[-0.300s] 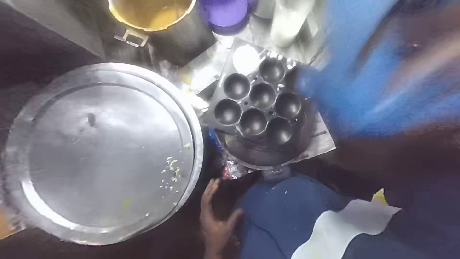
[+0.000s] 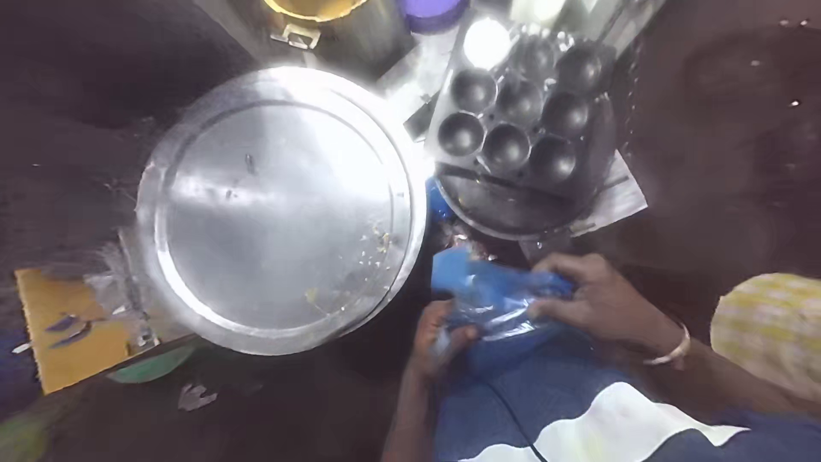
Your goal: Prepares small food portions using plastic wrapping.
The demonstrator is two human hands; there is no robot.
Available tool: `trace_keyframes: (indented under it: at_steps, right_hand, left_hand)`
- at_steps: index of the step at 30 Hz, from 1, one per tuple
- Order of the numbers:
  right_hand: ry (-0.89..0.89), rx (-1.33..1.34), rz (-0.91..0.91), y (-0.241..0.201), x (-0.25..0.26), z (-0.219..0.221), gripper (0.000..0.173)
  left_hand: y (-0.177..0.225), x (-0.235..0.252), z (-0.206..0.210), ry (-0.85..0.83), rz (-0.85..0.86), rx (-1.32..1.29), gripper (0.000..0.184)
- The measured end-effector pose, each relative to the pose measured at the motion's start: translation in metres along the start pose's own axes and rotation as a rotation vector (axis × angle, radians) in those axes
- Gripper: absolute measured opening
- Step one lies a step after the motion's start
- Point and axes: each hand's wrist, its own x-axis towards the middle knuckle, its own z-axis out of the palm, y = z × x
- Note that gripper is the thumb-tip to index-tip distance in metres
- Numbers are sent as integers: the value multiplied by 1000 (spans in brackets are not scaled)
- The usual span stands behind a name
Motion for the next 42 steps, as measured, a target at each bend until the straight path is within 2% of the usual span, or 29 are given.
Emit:
trace_keyframes:
  at_steps: [4,5,7,8,9,10,12,13,14,15,16,19,22,24,25,27,28,29,30,31,32,33,34,36,37,38,39,40,42]
  right_hand:
    - [188,62,203,0,-9,46,17]
    - [203,54,239,-2,-8,54,15]
    - [189,-18,259,2,-5,67,19]
    - [164,-56,257,6,-2,73,22]
    - [144,-76,243,11,1,78,24]
    - [134,-87,214,17,4,82,29]
    - [141,-166,97,25,4,87,62]
    - [211,-224,0,27,2,89,72]
    - [299,-226,-90,28,-2,91,65]
    - [340,-161,-117,26,-8,95,52]
    - [286,-74,-63,21,-17,100,44]
    - [-106,195,260,11,-31,131,47]
    - [-137,239,399,18,-26,147,24]
    - [-99,257,393,32,-25,135,19]
    - [-93,277,390,39,-30,128,18]
    - [-116,291,304,57,-35,123,18]
    - [-156,300,245,63,-37,128,18]
    - [-207,314,173,68,-37,137,18]
    - [-287,340,108,70,-34,144,17]
    - [-395,367,55,69,-28,148,17]
    - [-500,387,6,67,-21,150,18]
    - [-585,401,-52,70,-13,152,19]
    - [-633,412,-92,74,-7,153,22]
    - [-562,470,-28,84,4,146,30]
    - [-399,433,51,89,9,142,29]
    - [-164,302,129,96,19,143,30]
    - [32,103,242,104,31,148,38]
    - [108,-108,362,113,44,155,52]
    - [35,-392,482,136,61,175,88]
  left_hand:
    - [24,-38,-34,-62,-180,314,18]
    - [28,-42,-36,-88,-220,371,26]
    - [30,-50,-39,-107,-275,363,35]
    - [28,-54,-39,-66,-291,331,28]
    - [26,-55,-34,36,-324,319,12]
    - [24,-56,-31,129,-374,317,4]
    - [16,-59,-29,273,-475,345,2]
    - [9,-61,-30,336,-510,364,3]
    - [2,-63,-32,381,-530,374,6]
    - [-3,-64,-33,403,-548,362,8]
    - [-8,-66,-33,400,-564,337,8]
    - [-25,-65,-19,343,-561,156,8]
    - [-37,-64,-14,401,-576,-51,10]
    - [-40,-69,-29,502,-614,-71,13]
    - [-44,-77,-42,512,-638,22,16]
    - [-59,-92,-70,437,-646,443,21]
    - [-65,-100,-76,405,-630,626,14]
    - [-69,-107,-79,370,-604,742,17]
    - [-69,-110,-80,304,-570,801,42]
    - [-67,-111,-80,214,-550,770,68]
    - [-65,-109,-77,165,-513,704,78]
    - [-63,-106,-72,179,-449,615,74]
    - [-59,-103,-64,245,-397,501,62]
    - [-52,-96,-50,437,-329,346,42]
    - [-52,-97,-49,504,-286,363,42]
    - [-53,-98,-51,536,-240,430,47]
    - [-54,-102,-53,550,-218,494,51]
    - [-57,-107,-56,554,-215,562,55]
    - [-57,-116,-56,568,-270,710,61]
